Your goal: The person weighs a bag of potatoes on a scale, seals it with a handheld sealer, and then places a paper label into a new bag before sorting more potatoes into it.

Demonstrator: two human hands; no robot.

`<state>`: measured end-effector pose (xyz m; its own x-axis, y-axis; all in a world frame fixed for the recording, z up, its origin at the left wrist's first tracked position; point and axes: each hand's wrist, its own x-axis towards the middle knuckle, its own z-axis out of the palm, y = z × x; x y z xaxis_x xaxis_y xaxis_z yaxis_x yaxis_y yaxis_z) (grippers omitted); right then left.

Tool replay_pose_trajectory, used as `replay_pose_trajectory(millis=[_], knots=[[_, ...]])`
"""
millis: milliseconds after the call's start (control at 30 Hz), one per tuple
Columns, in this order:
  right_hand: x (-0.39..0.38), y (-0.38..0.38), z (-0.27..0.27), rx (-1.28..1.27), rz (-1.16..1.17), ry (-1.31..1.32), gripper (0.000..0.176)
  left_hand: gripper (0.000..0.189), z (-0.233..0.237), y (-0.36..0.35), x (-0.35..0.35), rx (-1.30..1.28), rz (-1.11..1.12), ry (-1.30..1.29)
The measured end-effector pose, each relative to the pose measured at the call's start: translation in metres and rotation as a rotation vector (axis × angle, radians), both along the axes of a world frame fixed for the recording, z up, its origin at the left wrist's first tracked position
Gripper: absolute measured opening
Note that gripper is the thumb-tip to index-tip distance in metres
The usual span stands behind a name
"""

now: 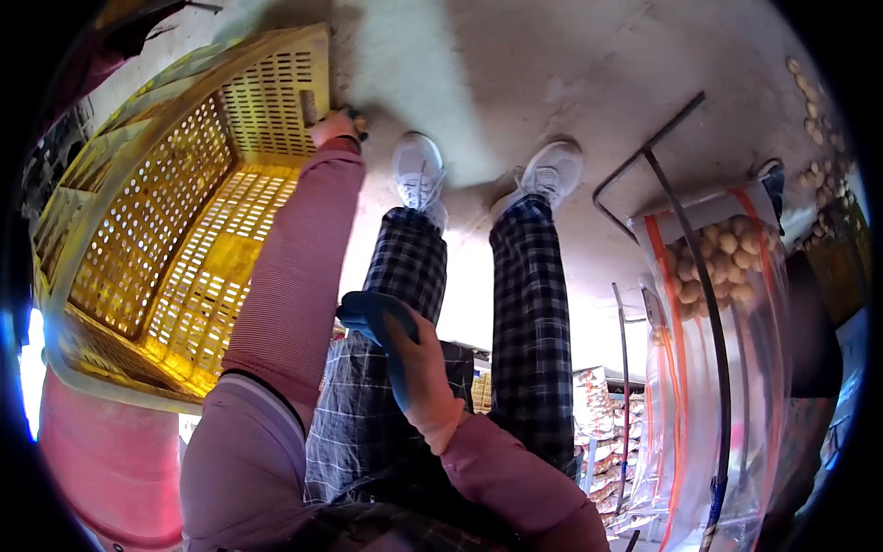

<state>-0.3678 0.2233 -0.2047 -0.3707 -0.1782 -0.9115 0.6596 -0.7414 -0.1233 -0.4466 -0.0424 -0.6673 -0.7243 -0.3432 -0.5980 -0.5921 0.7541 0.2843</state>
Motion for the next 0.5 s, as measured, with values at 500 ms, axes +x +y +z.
replay_pose_trajectory(millis=[500], knots=[[0.076,0.022,0.073,0.129,-0.197,-0.203,0.033,0.036,0.668,0.302,-0.171,2.581,0.711,-0.381]])
